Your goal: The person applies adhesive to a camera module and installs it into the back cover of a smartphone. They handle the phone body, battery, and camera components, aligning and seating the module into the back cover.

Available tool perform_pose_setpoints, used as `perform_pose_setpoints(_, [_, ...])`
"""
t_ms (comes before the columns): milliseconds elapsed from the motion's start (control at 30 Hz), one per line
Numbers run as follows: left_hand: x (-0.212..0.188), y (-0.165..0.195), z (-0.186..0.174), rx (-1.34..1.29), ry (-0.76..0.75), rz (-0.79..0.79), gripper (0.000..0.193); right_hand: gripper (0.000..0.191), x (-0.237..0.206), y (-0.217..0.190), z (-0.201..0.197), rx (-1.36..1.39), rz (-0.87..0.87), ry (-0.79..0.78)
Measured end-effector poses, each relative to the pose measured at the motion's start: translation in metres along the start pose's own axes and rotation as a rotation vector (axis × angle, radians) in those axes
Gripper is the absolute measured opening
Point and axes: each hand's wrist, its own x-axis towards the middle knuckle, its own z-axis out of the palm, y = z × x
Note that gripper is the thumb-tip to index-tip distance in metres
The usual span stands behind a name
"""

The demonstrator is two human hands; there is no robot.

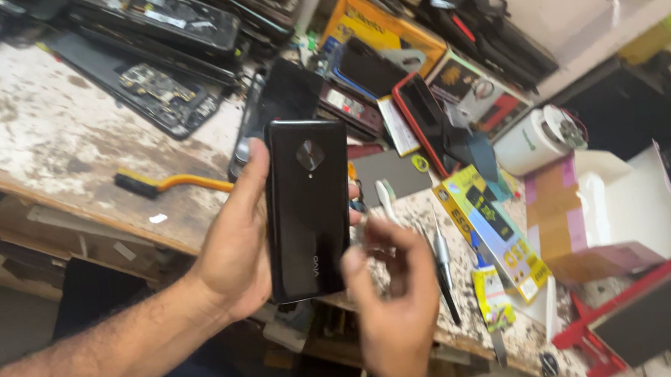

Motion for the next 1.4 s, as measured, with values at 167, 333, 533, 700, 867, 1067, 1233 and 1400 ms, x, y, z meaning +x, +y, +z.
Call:
perform_pose_setpoints(167, [0.025,0.016,-0.018,-0.045,0.036,0.035,0.077,0.062,-0.005,-0.003,0.021,-0.450,-0.226,-0.078])
perform_pose_setpoints(333, [0.022,0.011,-0.046,-0.097,0.018,0.032,0.073,0.058,-0.007,0.019,0.034,-0.028,0.147,-0.068])
perform_pose_setpoints(533, [0.021,0.013,-0.066,-0.123,-0.062,0.050,0.076,0.051,-0.002,0.046,0.035,0.189,0.239,-0.030])
perform_pose_setpoints(700, [0.019,0.010,-0.079,-0.069,-0.056,0.058,0.079,0.049,-0.006,0.054,0.039,0.243,0.298,-0.028])
perform_pose_setpoints(867, [0.016,0.012,-0.090,-0.034,-0.074,0.073,0.083,0.048,-0.006,0.052,0.047,0.283,0.352,-0.066])
perform_pose_setpoints(1067, [0.012,0.019,-0.098,-0.056,-0.111,0.067,0.086,0.045,-0.004,0.047,0.060,0.205,0.309,-0.078])
perform_pose_setpoints(1233, [0.006,0.019,-0.105,-0.057,-0.130,0.088,0.086,0.041,-0.004,0.047,0.066,0.186,0.312,-0.092])
perform_pose_setpoints(1400, [0.001,0.020,-0.112,-0.042,-0.143,0.109,0.086,0.041,-0.006,0.047,0.073,0.151,0.320,-0.087])
